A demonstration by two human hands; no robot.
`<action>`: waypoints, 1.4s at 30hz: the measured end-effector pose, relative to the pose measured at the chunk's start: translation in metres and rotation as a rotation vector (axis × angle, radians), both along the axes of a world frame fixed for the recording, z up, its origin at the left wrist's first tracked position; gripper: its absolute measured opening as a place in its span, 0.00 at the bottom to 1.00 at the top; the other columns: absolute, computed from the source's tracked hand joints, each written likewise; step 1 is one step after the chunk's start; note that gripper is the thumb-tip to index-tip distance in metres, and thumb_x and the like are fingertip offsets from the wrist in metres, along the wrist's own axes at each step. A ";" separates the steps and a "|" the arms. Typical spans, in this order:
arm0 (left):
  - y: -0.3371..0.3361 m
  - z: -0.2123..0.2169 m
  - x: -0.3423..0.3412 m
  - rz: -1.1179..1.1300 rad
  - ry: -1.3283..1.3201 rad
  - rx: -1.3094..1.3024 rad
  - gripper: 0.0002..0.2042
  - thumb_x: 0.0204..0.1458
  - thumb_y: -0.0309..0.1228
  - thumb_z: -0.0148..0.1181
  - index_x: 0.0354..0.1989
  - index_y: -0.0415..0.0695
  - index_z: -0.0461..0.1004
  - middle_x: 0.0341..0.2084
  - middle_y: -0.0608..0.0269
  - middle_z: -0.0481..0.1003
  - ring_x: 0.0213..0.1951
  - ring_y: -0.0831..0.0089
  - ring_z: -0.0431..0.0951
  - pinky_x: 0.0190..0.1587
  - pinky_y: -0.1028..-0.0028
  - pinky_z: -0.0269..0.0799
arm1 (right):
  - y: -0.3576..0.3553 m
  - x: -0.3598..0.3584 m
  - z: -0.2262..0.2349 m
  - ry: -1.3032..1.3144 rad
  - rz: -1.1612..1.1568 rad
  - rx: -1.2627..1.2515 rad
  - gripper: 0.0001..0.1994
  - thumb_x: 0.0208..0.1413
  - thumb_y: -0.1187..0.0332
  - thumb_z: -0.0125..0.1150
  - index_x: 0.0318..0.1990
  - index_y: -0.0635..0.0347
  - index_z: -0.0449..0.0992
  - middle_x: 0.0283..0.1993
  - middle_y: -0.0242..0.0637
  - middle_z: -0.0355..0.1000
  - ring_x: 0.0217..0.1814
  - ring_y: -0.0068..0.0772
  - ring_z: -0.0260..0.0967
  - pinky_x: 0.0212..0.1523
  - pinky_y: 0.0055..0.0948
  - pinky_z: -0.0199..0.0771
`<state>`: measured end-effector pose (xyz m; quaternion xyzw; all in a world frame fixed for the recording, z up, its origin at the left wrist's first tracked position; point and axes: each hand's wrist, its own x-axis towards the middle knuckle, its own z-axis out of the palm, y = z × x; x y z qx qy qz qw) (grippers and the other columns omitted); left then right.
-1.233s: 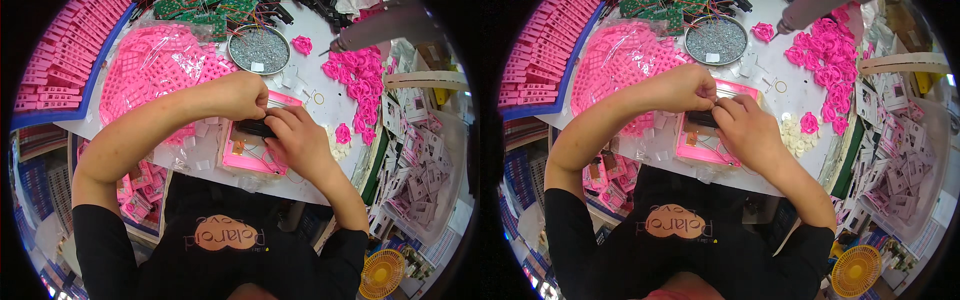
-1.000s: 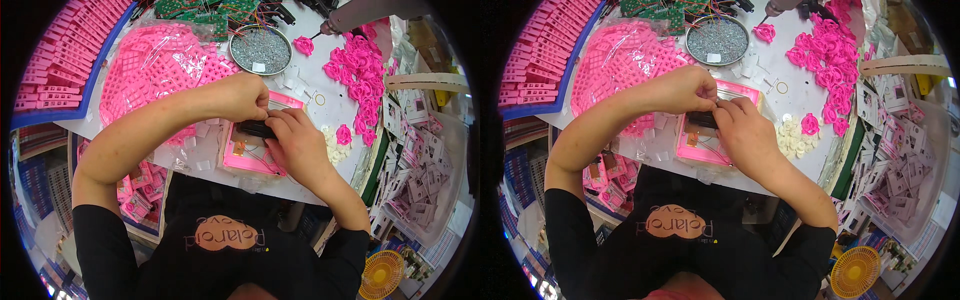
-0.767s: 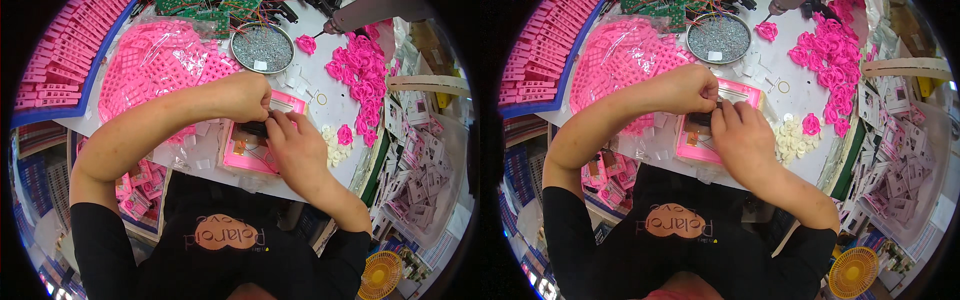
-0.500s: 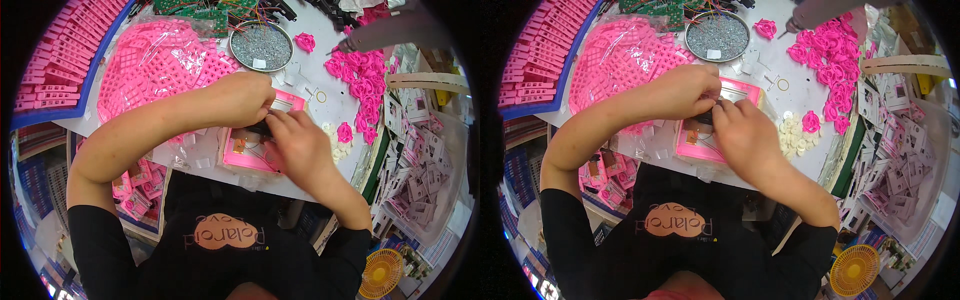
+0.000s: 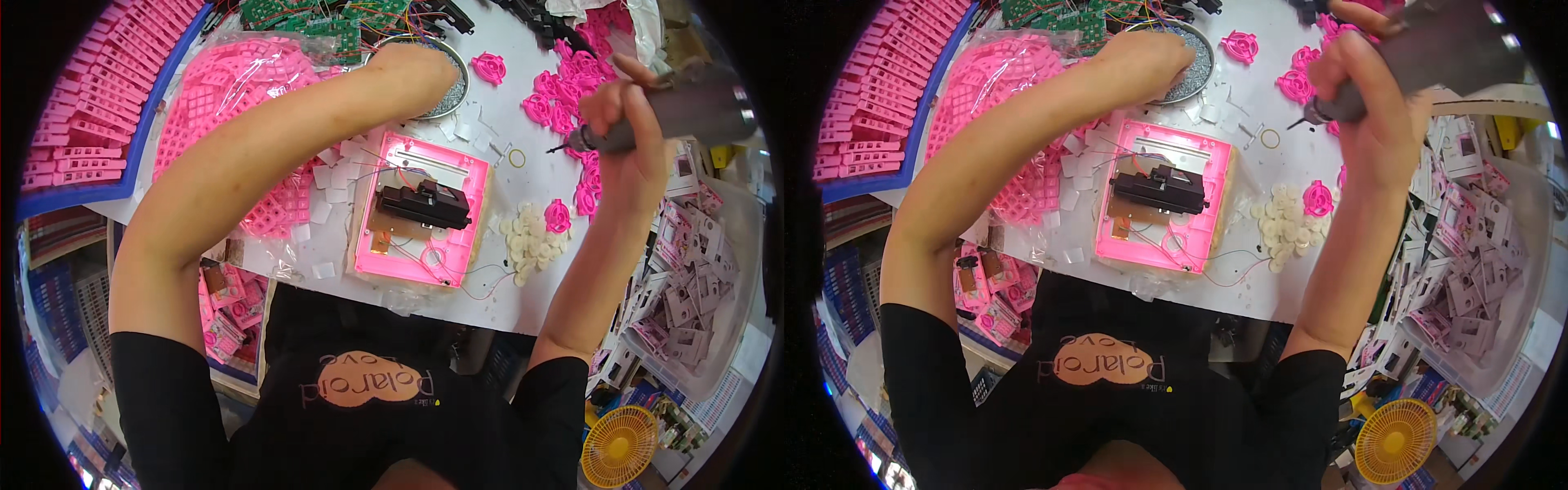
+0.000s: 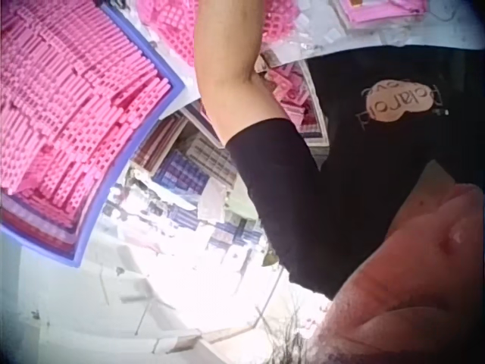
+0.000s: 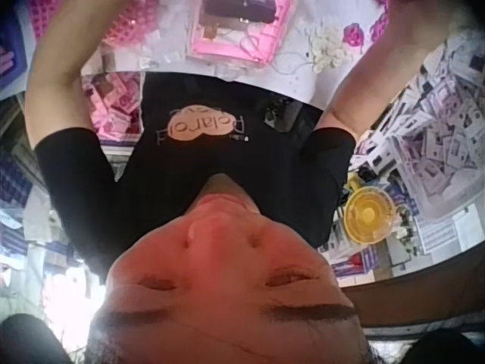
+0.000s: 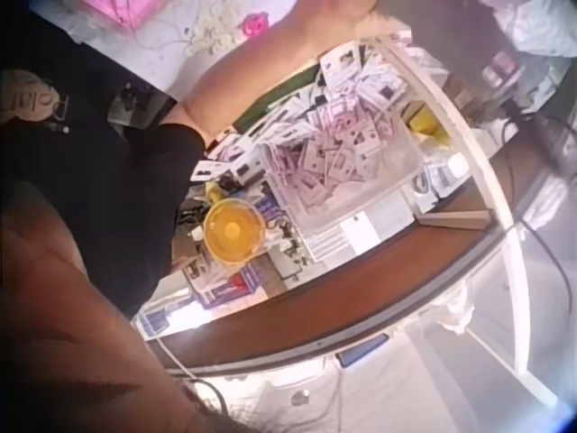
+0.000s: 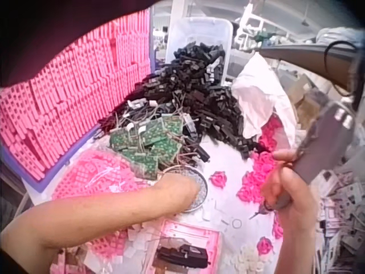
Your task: The person is assembling a pink toy cash register by installing a circuit board and securing it with an electric screwdriver.
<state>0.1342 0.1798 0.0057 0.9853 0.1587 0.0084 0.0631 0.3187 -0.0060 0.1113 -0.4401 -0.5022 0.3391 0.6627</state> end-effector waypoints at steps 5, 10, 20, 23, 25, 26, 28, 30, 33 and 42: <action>0.005 -0.015 -0.004 -0.022 -0.002 0.023 0.10 0.57 0.34 0.54 0.33 0.42 0.78 0.33 0.54 0.80 0.38 0.51 0.82 0.40 0.53 0.77 | 0.013 -0.045 -0.008 -0.023 -0.111 -0.034 0.17 0.61 0.72 0.60 0.54 0.72 0.70 0.29 0.34 0.67 0.28 0.26 0.62 0.34 0.32 0.65; 0.004 0.001 0.003 -0.005 -0.038 0.082 0.11 0.57 0.38 0.55 0.32 0.45 0.78 0.29 0.55 0.79 0.36 0.53 0.81 0.36 0.55 0.77 | 0.012 -0.056 -0.002 -0.060 -0.113 -0.037 0.17 0.61 0.71 0.60 0.54 0.71 0.69 0.29 0.35 0.68 0.28 0.27 0.65 0.34 0.33 0.66; -0.117 0.051 -0.118 -0.091 -0.537 -0.385 0.07 0.50 0.29 0.67 0.35 0.46 0.76 0.30 0.64 0.77 0.34 0.61 0.77 0.36 0.64 0.68 | -0.035 -0.123 -0.010 0.338 0.169 0.214 0.19 0.57 0.73 0.65 0.54 0.61 0.66 0.25 0.35 0.67 0.25 0.28 0.66 0.30 0.34 0.72; -0.132 0.034 -0.128 -0.001 -0.600 -0.560 0.05 0.50 0.29 0.67 0.34 0.46 0.78 0.30 0.64 0.79 0.34 0.61 0.78 0.37 0.64 0.69 | -0.045 -0.136 -0.006 0.308 0.263 0.232 0.17 0.57 0.74 0.66 0.50 0.59 0.66 0.25 0.36 0.67 0.25 0.29 0.65 0.32 0.37 0.71; -0.137 0.031 -0.131 0.040 -0.621 -0.613 0.04 0.51 0.29 0.67 0.34 0.46 0.79 0.30 0.63 0.79 0.34 0.61 0.79 0.37 0.63 0.69 | -0.045 -0.137 -0.006 0.294 0.294 0.235 0.16 0.57 0.74 0.66 0.50 0.58 0.66 0.24 0.36 0.67 0.25 0.30 0.64 0.33 0.38 0.71; -0.138 0.032 -0.131 0.046 -0.623 -0.627 0.04 0.50 0.29 0.67 0.34 0.46 0.80 0.30 0.63 0.80 0.34 0.61 0.79 0.37 0.63 0.69 | -0.045 -0.138 -0.006 0.285 0.307 0.236 0.16 0.58 0.74 0.66 0.50 0.58 0.66 0.24 0.37 0.67 0.25 0.30 0.63 0.33 0.38 0.71; -0.138 0.032 -0.131 0.053 -0.637 -0.655 0.04 0.50 0.28 0.67 0.34 0.46 0.80 0.30 0.63 0.80 0.34 0.61 0.79 0.37 0.63 0.69 | -0.044 -0.139 -0.006 0.279 0.305 0.240 0.16 0.57 0.74 0.66 0.50 0.57 0.66 0.24 0.37 0.67 0.25 0.31 0.63 0.33 0.38 0.71; -0.139 0.032 -0.131 0.063 -0.656 -0.679 0.04 0.49 0.28 0.68 0.33 0.46 0.80 0.29 0.63 0.79 0.33 0.61 0.79 0.36 0.64 0.68 | -0.044 -0.142 -0.008 0.280 0.304 0.239 0.16 0.57 0.74 0.66 0.50 0.57 0.67 0.24 0.36 0.68 0.25 0.31 0.64 0.33 0.38 0.70; -0.136 0.029 -0.132 0.033 -0.658 -0.656 0.06 0.47 0.28 0.70 0.32 0.46 0.79 0.27 0.64 0.77 0.31 0.61 0.78 0.35 0.65 0.67 | -0.042 -0.143 -0.011 0.273 0.349 0.238 0.16 0.57 0.74 0.66 0.51 0.58 0.68 0.24 0.36 0.68 0.25 0.31 0.64 0.32 0.38 0.70; -0.134 0.014 -0.134 0.220 -0.568 -0.297 0.27 0.40 0.38 0.75 0.51 0.50 0.73 0.43 0.66 0.76 0.43 0.63 0.75 0.49 0.58 0.60 | -0.027 -0.137 -0.033 0.213 0.183 0.330 0.15 0.58 0.77 0.61 0.50 0.61 0.66 0.26 0.36 0.68 0.26 0.28 0.65 0.33 0.37 0.74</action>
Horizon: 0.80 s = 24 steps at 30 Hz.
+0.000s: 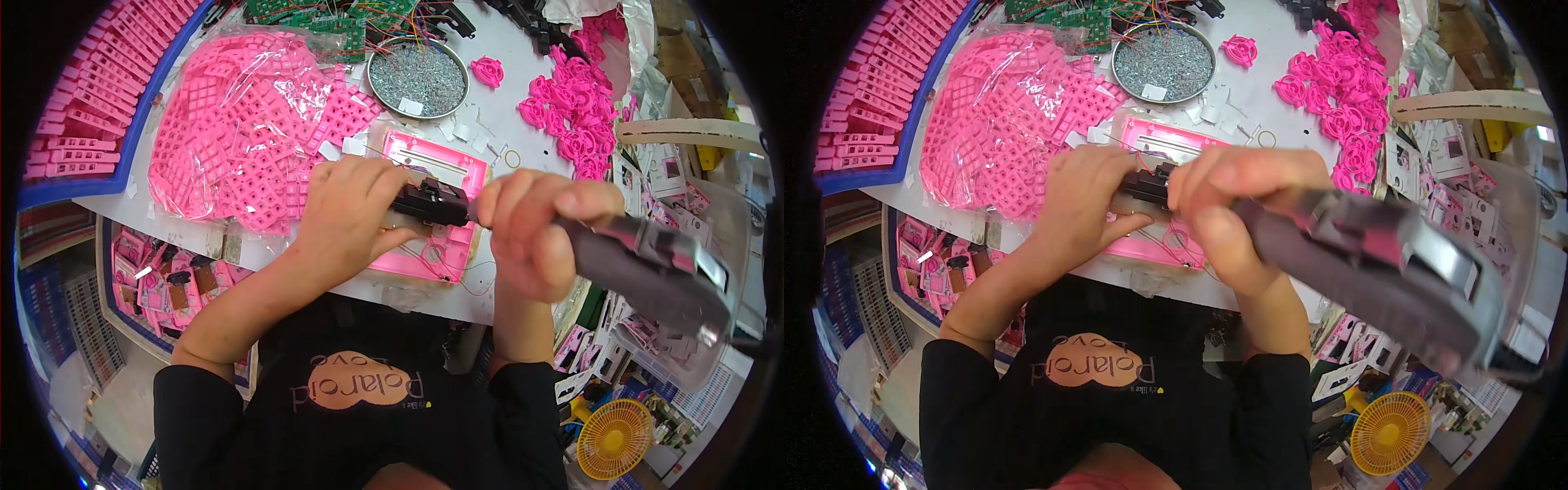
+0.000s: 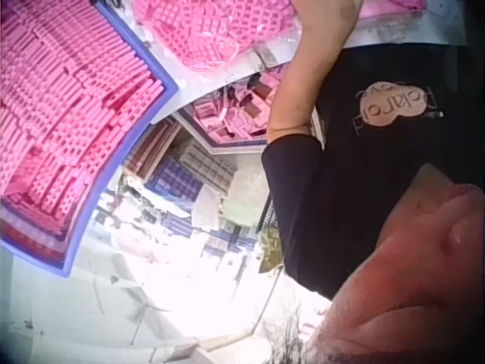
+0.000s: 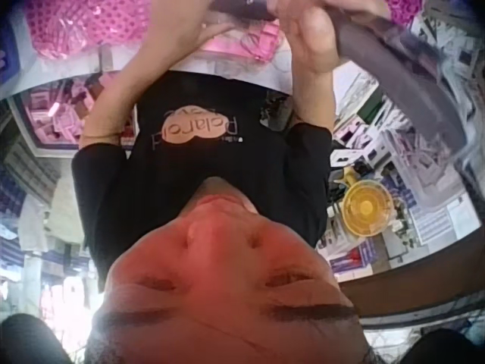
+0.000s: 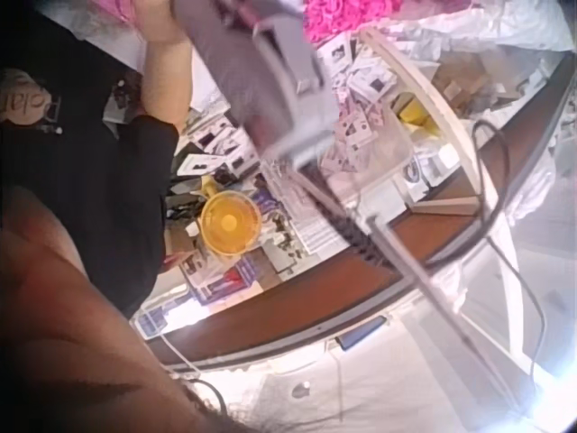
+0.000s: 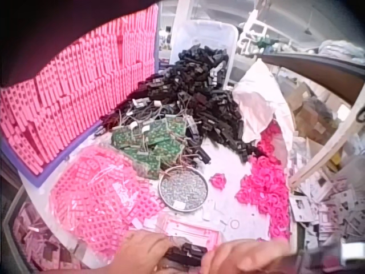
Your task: The person is assembling a pink toy cash register by installing a circuit board and securing it with an electric screwdriver.
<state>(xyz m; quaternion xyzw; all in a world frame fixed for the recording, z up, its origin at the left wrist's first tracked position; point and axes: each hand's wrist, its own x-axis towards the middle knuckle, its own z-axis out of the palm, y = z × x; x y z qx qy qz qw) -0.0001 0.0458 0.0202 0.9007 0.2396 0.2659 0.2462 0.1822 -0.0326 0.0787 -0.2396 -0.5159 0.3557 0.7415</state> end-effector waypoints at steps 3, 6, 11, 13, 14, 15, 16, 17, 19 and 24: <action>0.002 -0.017 0.001 -0.045 0.056 0.068 0.27 0.41 0.40 0.74 0.52 0.51 0.73 0.41 0.67 0.76 0.43 0.65 0.74 0.50 0.59 0.58 | 0.009 -0.002 -0.014 -0.012 -0.046 -0.008 0.15 0.57 0.78 0.61 0.49 0.64 0.65 0.27 0.38 0.69 0.28 0.27 0.68 0.37 0.37 0.77; 0.001 -0.017 0.000 -0.058 0.068 0.011 0.23 0.42 0.41 0.73 0.47 0.53 0.74 0.37 0.69 0.74 0.41 0.67 0.74 0.47 0.60 0.60 | 0.014 -0.003 -0.022 -0.102 -0.090 -0.034 0.15 0.59 0.76 0.61 0.50 0.62 0.64 0.26 0.36 0.68 0.27 0.26 0.67 0.36 0.36 0.76; 0.002 -0.020 0.000 -0.054 0.025 -0.009 0.22 0.42 0.40 0.72 0.47 0.53 0.74 0.36 0.69 0.74 0.40 0.67 0.74 0.45 0.61 0.59 | 0.018 -0.007 -0.026 -0.178 -0.096 -0.049 0.15 0.61 0.72 0.61 0.50 0.60 0.63 0.24 0.34 0.66 0.25 0.26 0.65 0.32 0.34 0.73; 0.003 -0.021 0.001 -0.059 0.020 -0.013 0.23 0.42 0.40 0.72 0.48 0.53 0.74 0.36 0.69 0.73 0.40 0.67 0.73 0.45 0.61 0.59 | 0.019 -0.006 -0.028 -0.134 -0.059 -0.006 0.14 0.58 0.77 0.60 0.49 0.65 0.64 0.27 0.38 0.70 0.28 0.28 0.70 0.37 0.34 0.78; 0.003 -0.021 0.001 -0.060 0.015 -0.012 0.23 0.42 0.40 0.72 0.48 0.53 0.74 0.36 0.69 0.73 0.40 0.67 0.73 0.45 0.61 0.58 | 0.020 -0.006 -0.029 -0.121 -0.047 0.008 0.14 0.58 0.79 0.60 0.48 0.67 0.64 0.28 0.39 0.72 0.29 0.28 0.72 0.38 0.34 0.79; 0.003 -0.022 0.001 -0.062 0.010 -0.011 0.23 0.42 0.40 0.72 0.48 0.53 0.73 0.36 0.69 0.73 0.40 0.67 0.73 0.45 0.61 0.58 | 0.020 -0.007 -0.029 -0.123 -0.049 0.007 0.13 0.58 0.79 0.60 0.48 0.67 0.65 0.28 0.40 0.72 0.29 0.28 0.72 0.37 0.33 0.79; 0.003 -0.022 0.001 -0.065 0.021 -0.017 0.23 0.42 0.39 0.72 0.49 0.53 0.73 0.36 0.69 0.73 0.40 0.67 0.73 0.45 0.61 0.58 | 0.020 -0.007 -0.030 -0.147 -0.049 -0.008 0.12 0.57 0.79 0.60 0.47 0.67 0.66 0.28 0.40 0.72 0.29 0.28 0.72 0.36 0.33 0.78; 0.003 -0.021 0.001 -0.066 0.031 -0.022 0.24 0.42 0.39 0.72 0.49 0.53 0.73 0.36 0.69 0.73 0.40 0.67 0.73 0.45 0.61 0.58 | 0.020 -0.006 -0.030 -0.171 -0.046 -0.021 0.11 0.57 0.79 0.60 0.46 0.66 0.66 0.28 0.40 0.72 0.29 0.28 0.72 0.34 0.32 0.77; 0.003 -0.021 0.001 -0.071 0.030 -0.030 0.24 0.42 0.39 0.72 0.49 0.52 0.73 0.35 0.69 0.73 0.39 0.66 0.73 0.45 0.61 0.58 | 0.018 -0.004 -0.031 -0.252 -0.046 -0.071 0.10 0.57 0.78 0.60 0.44 0.65 0.67 0.27 0.40 0.72 0.27 0.27 0.70 0.32 0.32 0.76; 0.002 -0.028 0.001 -0.095 -0.041 -0.031 0.23 0.43 0.38 0.72 0.49 0.51 0.73 0.35 0.67 0.72 0.39 0.65 0.72 0.45 0.60 0.57 | 0.019 -0.012 -0.024 -0.431 -0.114 -0.131 0.09 0.58 0.75 0.61 0.40 0.60 0.65 0.23 0.36 0.68 0.24 0.30 0.66 0.30 0.37 0.75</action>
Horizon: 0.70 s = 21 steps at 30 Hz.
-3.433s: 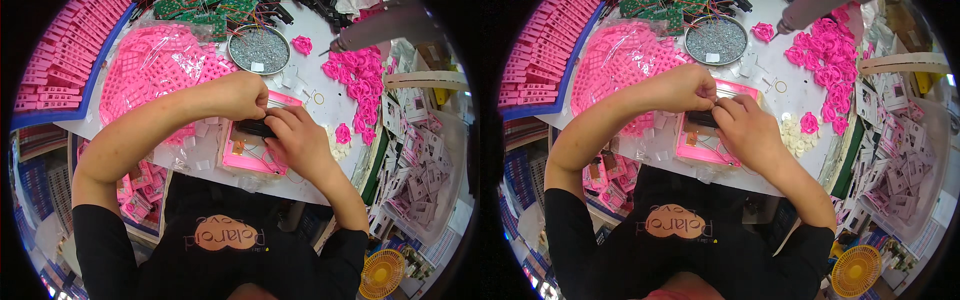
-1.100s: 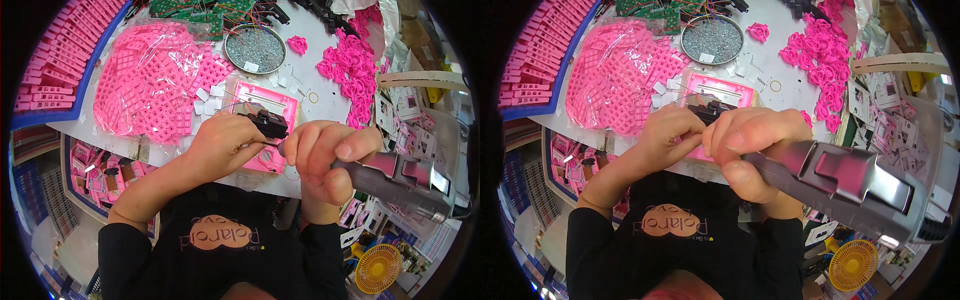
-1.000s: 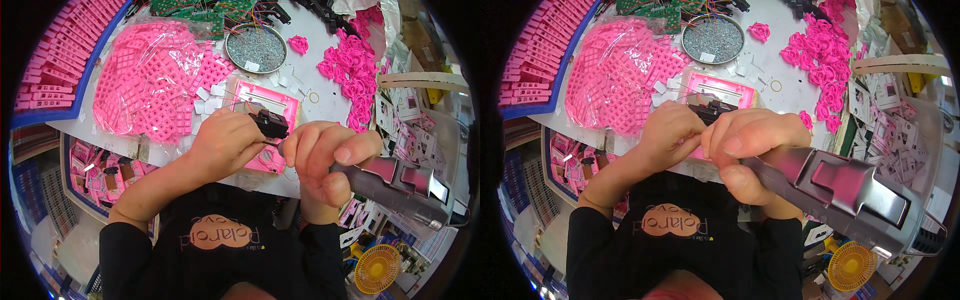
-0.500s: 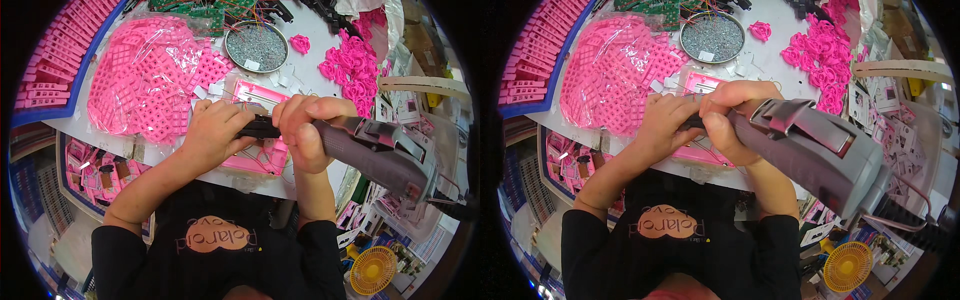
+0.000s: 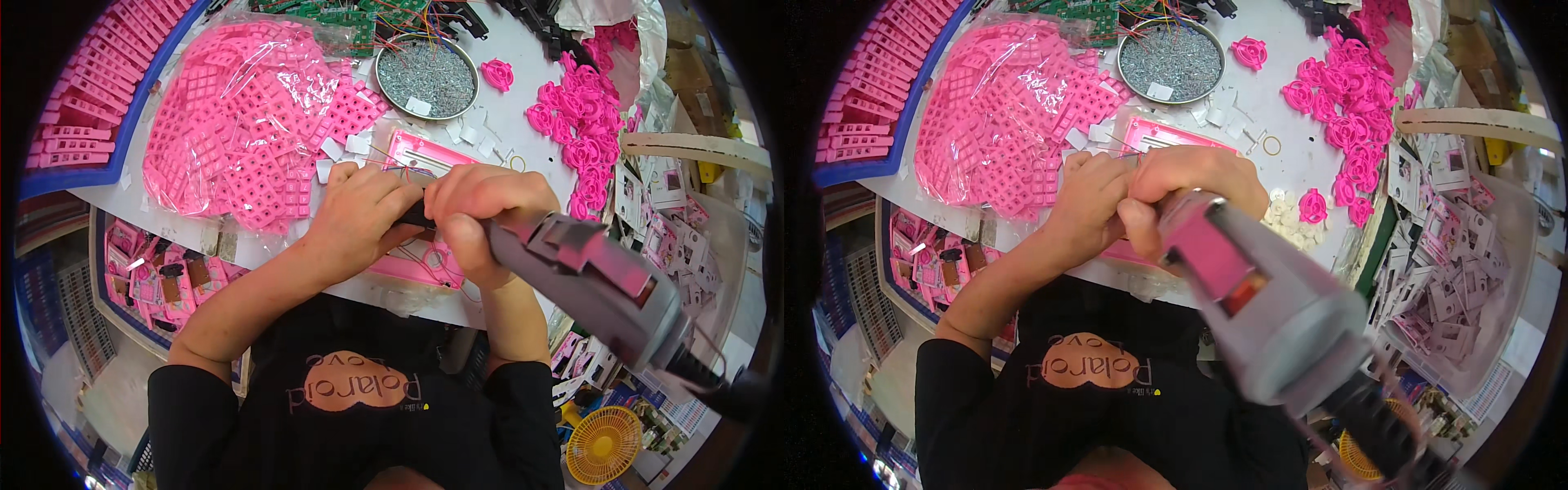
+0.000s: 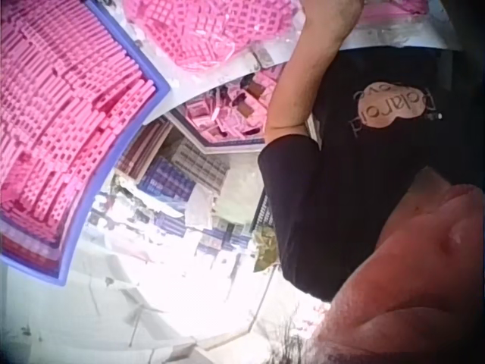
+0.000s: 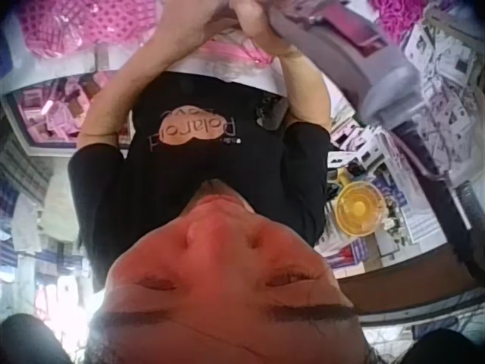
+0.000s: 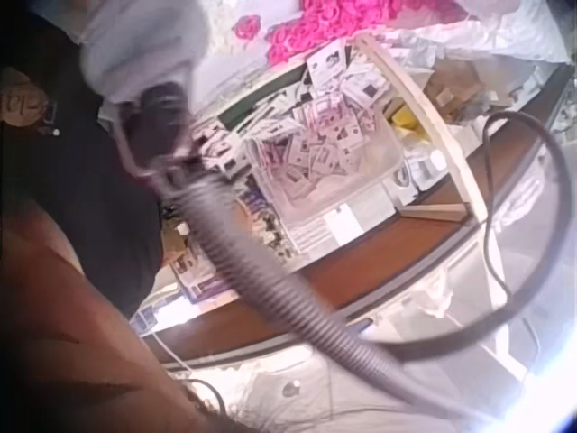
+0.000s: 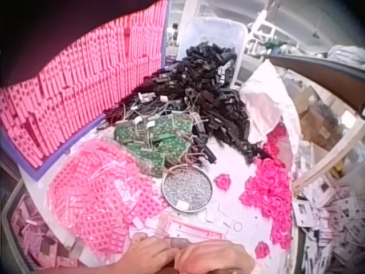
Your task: The person is assembling a pink toy cash register by installing a circuit board and securing it with an electric screwdriver.
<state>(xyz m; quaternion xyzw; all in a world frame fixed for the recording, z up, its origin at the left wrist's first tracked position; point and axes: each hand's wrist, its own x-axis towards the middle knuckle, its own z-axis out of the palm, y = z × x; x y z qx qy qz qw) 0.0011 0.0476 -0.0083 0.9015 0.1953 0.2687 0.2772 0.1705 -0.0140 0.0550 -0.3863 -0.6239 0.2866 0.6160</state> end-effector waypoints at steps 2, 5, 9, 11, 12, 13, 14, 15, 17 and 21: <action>-0.001 -0.003 0.000 0.001 0.016 -0.011 0.23 0.43 0.37 0.72 0.49 0.51 0.73 0.35 0.67 0.72 0.40 0.65 0.71 0.45 0.59 0.57 | 0.000 -0.001 0.000 -0.059 -0.016 0.011 0.09 0.57 0.76 0.62 0.39 0.61 0.66 0.22 0.35 0.68 0.25 0.31 0.67 0.31 0.38 0.76; -0.001 0.000 -0.001 -0.002 0.063 -0.035 0.22 0.43 0.37 0.72 0.48 0.51 0.73 0.38 0.67 0.73 0.42 0.65 0.72 0.46 0.59 0.57 | 0.003 0.006 -0.001 -0.120 0.039 -0.031 0.12 0.55 0.74 0.65 0.42 0.62 0.68 0.22 0.35 0.68 0.25 0.33 0.68 0.33 0.39 0.77; 0.000 0.007 0.000 -0.004 -0.008 0.049 0.22 0.43 0.39 0.72 0.48 0.52 0.74 0.42 0.70 0.74 0.46 0.66 0.73 0.48 0.58 0.57 | 0.006 0.014 0.002 0.199 0.128 -0.067 0.31 0.48 0.65 0.73 0.59 0.63 0.67 0.36 0.42 0.73 0.38 0.38 0.71 0.46 0.42 0.76; 0.002 0.006 -0.002 0.000 -0.004 0.057 0.22 0.42 0.36 0.72 0.47 0.49 0.74 0.46 0.68 0.75 0.50 0.64 0.72 0.53 0.58 0.56 | 0.000 0.025 0.000 0.335 0.076 -0.205 0.46 0.40 0.64 0.78 0.71 0.60 0.62 0.48 0.45 0.73 0.54 0.38 0.69 0.57 0.44 0.70; 0.004 0.007 -0.001 0.003 -0.007 0.063 0.22 0.41 0.35 0.72 0.47 0.48 0.74 0.48 0.67 0.75 0.52 0.63 0.72 0.55 0.58 0.55 | -0.009 0.036 0.000 0.011 0.019 -0.310 0.46 0.39 0.66 0.78 0.70 0.59 0.63 0.49 0.45 0.73 0.53 0.38 0.69 0.56 0.41 0.70; 0.006 0.007 -0.001 -0.018 0.016 0.052 0.24 0.42 0.36 0.72 0.49 0.48 0.73 0.49 0.66 0.75 0.52 0.63 0.72 0.55 0.58 0.56 | -0.021 0.045 0.001 -0.315 -0.042 -0.410 0.45 0.38 0.67 0.78 0.69 0.59 0.64 0.49 0.44 0.72 0.52 0.39 0.69 0.55 0.39 0.69; 0.008 0.004 -0.003 -0.027 0.047 0.043 0.26 0.42 0.36 0.73 0.51 0.47 0.72 0.49 0.65 0.74 0.52 0.62 0.72 0.55 0.58 0.56 | -0.026 0.052 -0.006 -0.637 -0.095 -0.496 0.45 0.36 0.69 0.79 0.67 0.58 0.66 0.50 0.44 0.72 0.51 0.39 0.70 0.54 0.37 0.69; 0.009 0.003 -0.002 -0.056 0.073 0.027 0.28 0.42 0.37 0.73 0.53 0.47 0.71 0.50 0.63 0.74 0.53 0.61 0.72 0.55 0.59 0.56 | -0.031 0.057 -0.017 -0.803 -0.086 -0.471 0.36 0.39 0.68 0.76 0.62 0.55 0.73 0.47 0.43 0.75 0.49 0.44 0.71 0.52 0.38 0.71; 0.008 0.005 0.001 0.023 0.000 -0.121 0.32 0.43 0.42 0.74 0.57 0.45 0.69 0.48 0.60 0.75 0.51 0.61 0.72 0.55 0.58 0.58 | -0.038 0.057 -0.023 -0.770 -0.149 -0.350 0.29 0.42 0.68 0.75 0.57 0.56 0.76 0.45 0.42 0.76 0.45 0.44 0.73 0.47 0.38 0.74; 0.001 -0.013 0.008 0.150 -0.287 -0.450 0.40 0.43 0.46 0.74 0.63 0.40 0.64 0.47 0.56 0.75 0.48 0.58 0.71 0.55 0.57 0.60 | -0.027 0.058 -0.015 -0.548 -0.247 -0.488 0.17 0.54 0.65 0.69 0.50 0.61 0.79 0.33 0.39 0.76 0.32 0.33 0.73 0.35 0.30 0.72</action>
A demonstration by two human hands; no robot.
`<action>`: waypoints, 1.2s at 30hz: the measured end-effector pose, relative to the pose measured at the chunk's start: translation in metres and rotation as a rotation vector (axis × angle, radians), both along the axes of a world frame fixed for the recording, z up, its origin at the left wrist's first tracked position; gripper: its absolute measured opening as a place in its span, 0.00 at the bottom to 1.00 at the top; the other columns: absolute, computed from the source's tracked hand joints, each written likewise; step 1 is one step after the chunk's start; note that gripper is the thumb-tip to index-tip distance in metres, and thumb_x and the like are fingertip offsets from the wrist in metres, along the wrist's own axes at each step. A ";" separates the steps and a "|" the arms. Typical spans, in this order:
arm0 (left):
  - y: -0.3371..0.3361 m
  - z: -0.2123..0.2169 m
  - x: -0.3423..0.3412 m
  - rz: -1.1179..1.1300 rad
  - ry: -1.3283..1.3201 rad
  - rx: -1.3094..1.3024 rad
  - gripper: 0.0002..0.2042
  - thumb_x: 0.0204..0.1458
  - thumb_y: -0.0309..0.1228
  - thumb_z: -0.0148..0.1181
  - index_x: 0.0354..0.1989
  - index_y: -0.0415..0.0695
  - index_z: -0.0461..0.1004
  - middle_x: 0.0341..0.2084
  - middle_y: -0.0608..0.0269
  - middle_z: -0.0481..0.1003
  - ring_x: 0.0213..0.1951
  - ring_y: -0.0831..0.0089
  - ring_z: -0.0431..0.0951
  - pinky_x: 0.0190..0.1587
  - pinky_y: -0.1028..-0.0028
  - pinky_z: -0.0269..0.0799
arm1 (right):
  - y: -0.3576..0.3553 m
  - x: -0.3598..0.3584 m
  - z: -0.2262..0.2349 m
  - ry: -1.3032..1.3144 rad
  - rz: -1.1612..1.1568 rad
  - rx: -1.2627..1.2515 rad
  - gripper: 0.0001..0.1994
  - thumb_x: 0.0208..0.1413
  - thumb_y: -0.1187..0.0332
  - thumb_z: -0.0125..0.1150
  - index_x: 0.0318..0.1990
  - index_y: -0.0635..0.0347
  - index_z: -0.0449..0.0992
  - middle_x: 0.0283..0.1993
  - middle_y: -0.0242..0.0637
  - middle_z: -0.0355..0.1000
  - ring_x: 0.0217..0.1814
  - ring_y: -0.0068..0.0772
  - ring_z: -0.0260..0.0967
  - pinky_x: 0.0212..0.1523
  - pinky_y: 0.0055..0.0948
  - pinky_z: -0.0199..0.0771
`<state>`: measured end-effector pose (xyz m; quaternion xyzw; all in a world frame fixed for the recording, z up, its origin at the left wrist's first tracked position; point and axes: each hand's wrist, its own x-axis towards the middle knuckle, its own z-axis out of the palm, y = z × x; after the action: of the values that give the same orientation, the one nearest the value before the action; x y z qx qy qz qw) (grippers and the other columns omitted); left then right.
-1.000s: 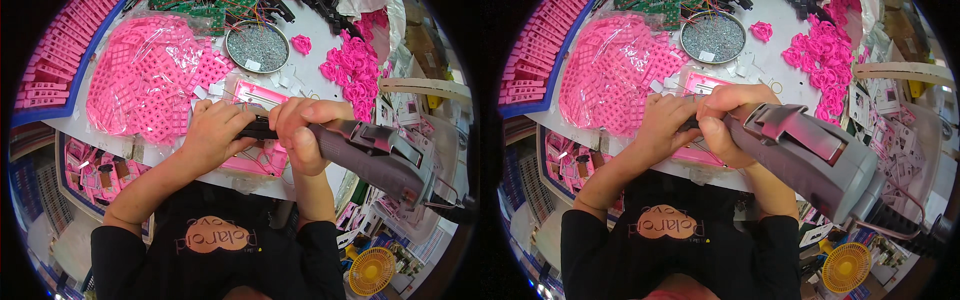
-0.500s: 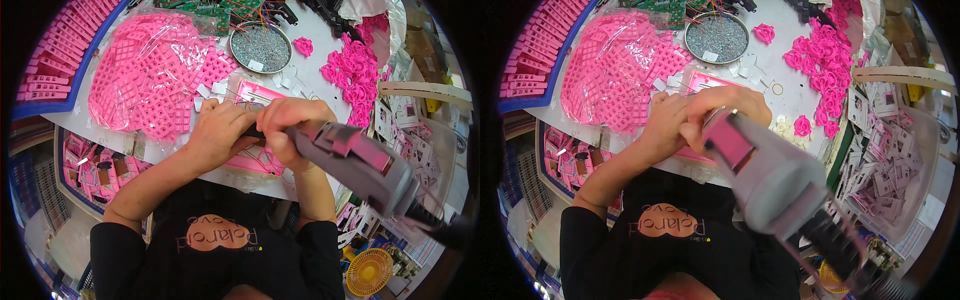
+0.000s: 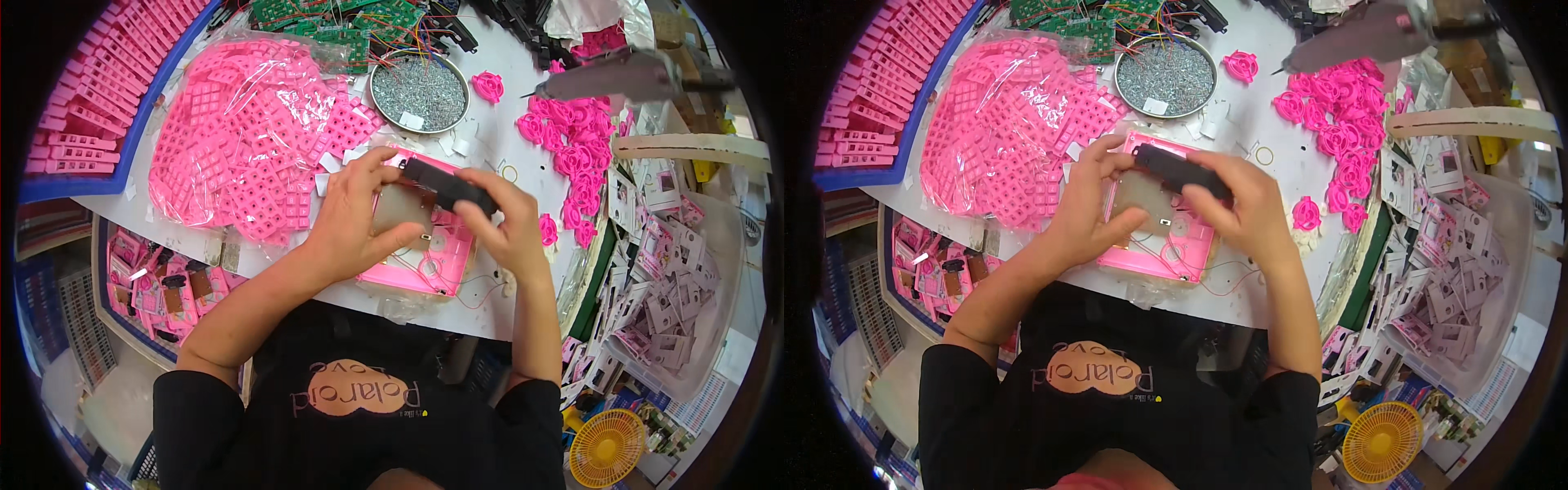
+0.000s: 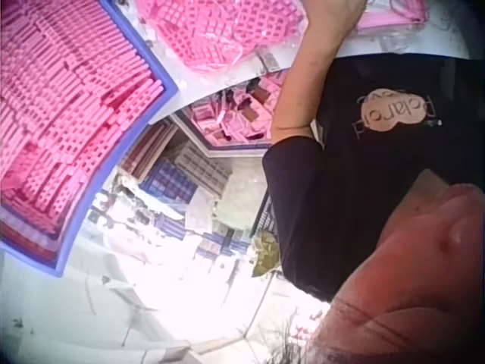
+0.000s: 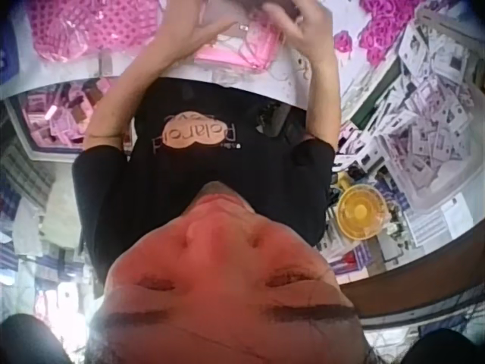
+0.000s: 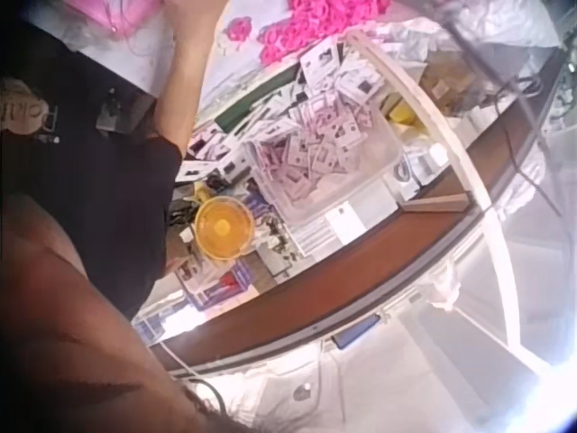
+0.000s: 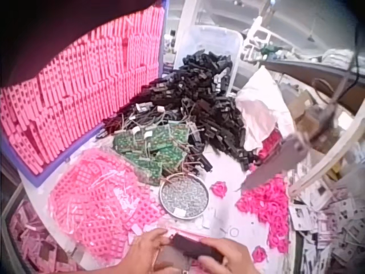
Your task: The person is assembling a pink toy cash register by installing a circuit board and securing it with an electric screwdriver.
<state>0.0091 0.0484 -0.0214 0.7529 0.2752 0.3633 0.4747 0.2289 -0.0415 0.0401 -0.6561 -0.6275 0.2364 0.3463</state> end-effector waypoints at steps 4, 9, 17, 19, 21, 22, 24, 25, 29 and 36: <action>0.000 0.010 -0.003 -0.046 0.180 0.248 0.38 0.45 0.44 0.73 0.64 0.41 0.64 0.48 0.57 0.74 0.48 0.57 0.70 0.54 0.57 0.61 | 0.031 0.019 0.004 0.142 -0.029 -0.359 0.17 0.64 0.58 0.59 0.41 0.66 0.80 0.23 0.30 0.70 0.23 0.20 0.66 0.26 0.24 0.65; -0.006 0.016 0.001 -0.031 0.396 0.456 0.36 0.46 0.43 0.70 0.63 0.42 0.67 0.48 0.59 0.72 0.50 0.59 0.69 0.54 0.58 0.60 | 0.049 0.018 0.011 -0.154 -0.110 -0.537 0.25 0.60 0.47 0.58 0.35 0.66 0.81 0.23 0.44 0.74 0.23 0.45 0.72 0.32 0.41 0.73; -0.010 0.022 0.003 -0.045 0.482 0.506 0.36 0.45 0.43 0.71 0.64 0.41 0.68 0.48 0.59 0.71 0.50 0.61 0.69 0.53 0.60 0.60 | 0.018 0.005 0.005 -0.422 0.115 0.063 0.20 0.39 0.72 0.74 0.43 0.64 0.76 0.48 0.43 0.76 0.47 0.46 0.72 0.44 0.37 0.76; -0.011 0.023 0.005 -0.038 0.501 0.507 0.36 0.45 0.42 0.71 0.64 0.41 0.68 0.49 0.59 0.70 0.50 0.62 0.69 0.52 0.60 0.61 | 0.011 -0.001 -0.018 -0.528 0.084 0.338 0.19 0.40 0.74 0.72 0.43 0.63 0.76 0.46 0.42 0.76 0.46 0.44 0.72 0.42 0.38 0.77; -0.014 0.024 0.006 -0.029 0.536 0.497 0.36 0.44 0.42 0.71 0.63 0.40 0.68 0.50 0.59 0.70 0.50 0.62 0.69 0.51 0.60 0.62 | 0.009 -0.008 -0.019 -0.524 0.031 0.332 0.19 0.40 0.77 0.71 0.43 0.63 0.77 0.47 0.40 0.76 0.46 0.44 0.72 0.45 0.37 0.77; -0.013 0.025 0.007 -0.020 0.545 0.515 0.36 0.44 0.42 0.71 0.63 0.40 0.69 0.50 0.59 0.70 0.51 0.62 0.69 0.51 0.61 0.62 | 0.009 -0.007 -0.017 -0.512 0.033 0.295 0.19 0.40 0.77 0.72 0.44 0.63 0.77 0.47 0.39 0.77 0.45 0.44 0.72 0.45 0.37 0.77; -0.009 0.030 0.010 -0.007 0.561 0.555 0.35 0.44 0.42 0.71 0.62 0.41 0.69 0.52 0.60 0.69 0.51 0.64 0.69 0.51 0.62 0.63 | 0.011 -0.002 -0.010 -0.458 0.075 0.179 0.19 0.41 0.76 0.72 0.45 0.62 0.78 0.48 0.39 0.77 0.45 0.45 0.72 0.46 0.37 0.76; -0.007 0.033 0.010 -0.034 0.577 0.577 0.34 0.44 0.41 0.71 0.60 0.41 0.70 0.52 0.59 0.69 0.50 0.63 0.70 0.50 0.61 0.64 | 0.016 0.006 -0.009 -0.415 0.116 0.100 0.19 0.42 0.76 0.72 0.45 0.62 0.78 0.48 0.38 0.77 0.44 0.45 0.72 0.46 0.37 0.76; 0.025 0.057 0.013 -0.269 0.622 0.435 0.26 0.47 0.39 0.68 0.54 0.40 0.75 0.51 0.54 0.72 0.45 0.56 0.76 0.47 0.57 0.71 | 0.023 0.027 0.001 -0.312 0.215 -0.052 0.19 0.46 0.71 0.69 0.48 0.56 0.78 0.47 0.40 0.77 0.45 0.38 0.74 0.45 0.37 0.77; 0.138 0.038 0.100 -0.131 0.923 0.492 0.14 0.51 0.39 0.62 0.39 0.43 0.82 0.36 0.51 0.80 0.39 0.53 0.81 0.43 0.56 0.75 | 0.023 0.062 0.038 0.526 0.084 0.108 0.37 0.54 0.56 0.71 0.69 0.56 0.64 0.67 0.55 0.66 0.65 0.46 0.68 0.58 0.41 0.72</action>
<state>0.1093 0.1869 0.0167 0.9395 0.3145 0.0175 0.1349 0.2908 -0.0187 0.0778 -0.5261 -0.5543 0.3790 0.5217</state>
